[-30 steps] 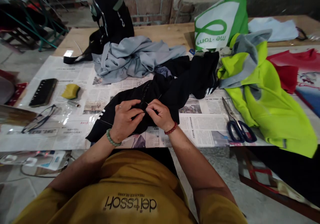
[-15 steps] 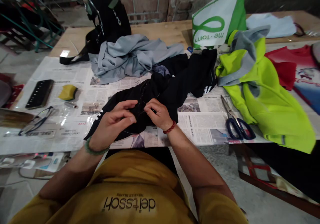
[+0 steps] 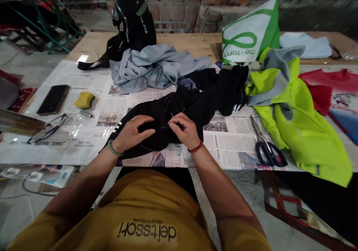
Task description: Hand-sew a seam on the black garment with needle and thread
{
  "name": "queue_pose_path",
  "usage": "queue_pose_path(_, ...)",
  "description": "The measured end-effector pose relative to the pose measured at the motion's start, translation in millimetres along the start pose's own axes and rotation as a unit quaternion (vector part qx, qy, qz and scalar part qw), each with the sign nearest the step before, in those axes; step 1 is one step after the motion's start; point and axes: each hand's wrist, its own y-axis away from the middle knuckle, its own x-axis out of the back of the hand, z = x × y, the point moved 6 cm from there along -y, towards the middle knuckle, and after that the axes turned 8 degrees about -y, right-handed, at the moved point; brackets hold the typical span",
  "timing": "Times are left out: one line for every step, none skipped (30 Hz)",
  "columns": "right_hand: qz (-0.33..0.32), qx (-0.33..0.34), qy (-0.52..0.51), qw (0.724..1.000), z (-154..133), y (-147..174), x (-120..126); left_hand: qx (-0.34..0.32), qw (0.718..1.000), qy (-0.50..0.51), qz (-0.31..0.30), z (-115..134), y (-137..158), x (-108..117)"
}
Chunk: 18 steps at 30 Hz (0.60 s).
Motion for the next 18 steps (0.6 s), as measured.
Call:
queue_pose_path(0.013, -0.007, 0.003, 1.0, 0, 0, 2, -0.006, 0.999, -0.024, -0.028, 1, -2, -6)
queue_pose_path(0.03, -0.015, 0.005, 0.999, 0, 0, 5, -0.007, 0.998, -0.041, -0.052, 2, -3, -10)
queue_pose_path(0.05, -0.023, 0.003, 0.998, 0, -1, 8, -0.005, 0.996, -0.049, -0.07, 1, -4, -14)
queue_pose_path(0.071, -0.03, -0.004, 0.997, -1, -2, 12, 0.002, 0.995, -0.048, -0.082, 0, -4, -17)
queue_pose_path(0.09, -0.033, -0.018, 0.995, -2, -4, 16, 0.013, 0.995, -0.039, -0.088, -3, -4, -19)
queue_pose_path(0.107, -0.032, -0.039, 0.993, -4, -6, 21, 0.027, 0.995, -0.023, -0.089, -7, -4, -20)
queue_pose_path(0.12, -0.027, -0.064, 0.99, -8, -9, 25, 0.042, 0.995, -0.002, -0.087, -11, -3, -20)
queue_pose_path(0.13, -0.021, -0.091, 0.987, -13, -13, 30, 0.055, 0.995, 0.026, -0.084, -16, -2, -20)
queue_pose_path(0.138, -0.015, -0.117, 0.983, -19, -16, 34, 0.064, 0.993, 0.06, -0.083, -21, -1, -19)
queue_pose_path(0.143, -0.011, -0.138, 0.98, -27, -21, 38, 0.07, 0.989, 0.1, -0.084, -25, 0, -20)
queue_pose_path(0.143, -0.01, -0.152, 0.978, -35, -25, 42, 0.073, 0.983, 0.143, -0.086, -28, 1, -20)
queue_pose_path(0.14, -0.009, -0.163, 0.977, -45, -30, 44, 0.074, 0.976, 0.185, -0.087, -30, 1, -20)
queue_pose_path(0.131, -0.006, -0.171, 0.976, -55, -35, 45, 0.075, 0.968, 0.224, -0.087, -31, 2, -20)
queue_pose_path(0.122, 0.0, -0.178, 0.976, -67, -41, 46, 0.074, 0.96, 0.256, -0.084, -32, 2, -20)
queue_pose_path(0.116, 0.007, -0.184, 0.976, -79, -46, 46, 0.073, 0.953, 0.282, -0.08, -32, 3, -20)
queue_pose_path(0.113, 0.014, -0.19, 0.975, -92, -51, 47, 0.069, 0.947, 0.303, -0.077, -31, 3, -19)
queue_pose_path(0.112, 0.021, -0.195, 0.974, -104, -55, 48, 0.062, 0.942, 0.321, -0.075, -29, 3, -19)
queue_pose_path(0.116, 0.025, -0.199, 0.973, -116, -60, 50, 0.054, 0.937, 0.337, -0.072, -26, 3, -18)
